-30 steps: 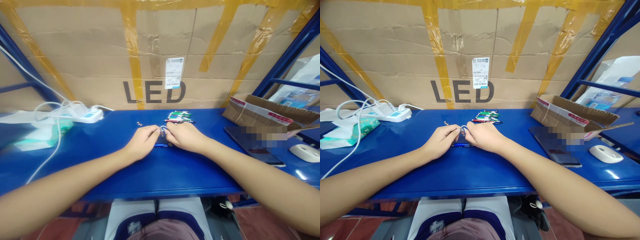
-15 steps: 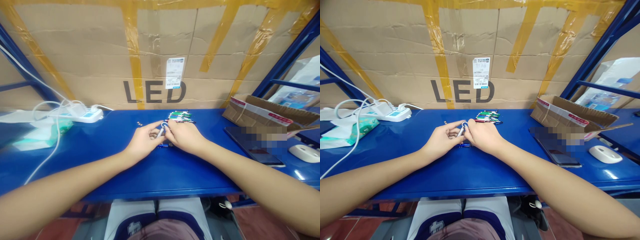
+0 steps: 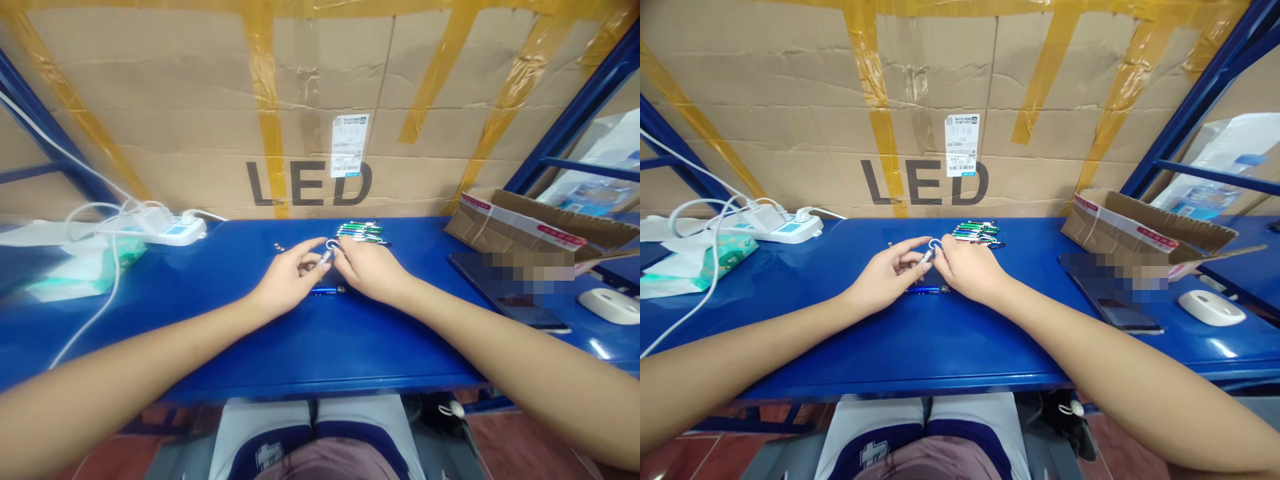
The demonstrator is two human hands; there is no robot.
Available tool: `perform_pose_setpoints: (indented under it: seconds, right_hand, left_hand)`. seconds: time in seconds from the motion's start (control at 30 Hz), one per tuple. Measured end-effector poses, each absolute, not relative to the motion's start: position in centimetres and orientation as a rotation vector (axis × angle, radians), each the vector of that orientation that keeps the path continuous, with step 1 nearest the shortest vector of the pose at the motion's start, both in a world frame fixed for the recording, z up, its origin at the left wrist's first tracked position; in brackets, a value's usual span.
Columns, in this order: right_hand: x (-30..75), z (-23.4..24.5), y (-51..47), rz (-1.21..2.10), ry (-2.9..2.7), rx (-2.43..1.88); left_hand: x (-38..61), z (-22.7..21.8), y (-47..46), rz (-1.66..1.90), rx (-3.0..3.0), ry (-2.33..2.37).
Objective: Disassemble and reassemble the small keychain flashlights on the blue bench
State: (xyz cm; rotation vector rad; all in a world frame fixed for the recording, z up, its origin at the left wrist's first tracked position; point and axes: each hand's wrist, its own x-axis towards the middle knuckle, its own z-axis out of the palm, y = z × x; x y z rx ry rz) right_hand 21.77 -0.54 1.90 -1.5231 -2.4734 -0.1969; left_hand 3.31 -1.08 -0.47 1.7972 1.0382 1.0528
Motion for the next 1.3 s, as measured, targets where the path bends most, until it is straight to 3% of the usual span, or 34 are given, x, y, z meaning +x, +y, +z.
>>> perform_pose_setpoints:
  seconds: [0.93,1.3]
  right_hand:
    - [22.2,1.5,-0.1,-0.006,-2.484,-1.440]
    - [22.6,0.9,1.3,0.498,-2.167,-1.217]
  left_hand:
    - [2.9,-0.7,-0.5,0.966,1.738,0.982]
    - [2.8,-1.2,-0.5,0.998,1.849,0.909]
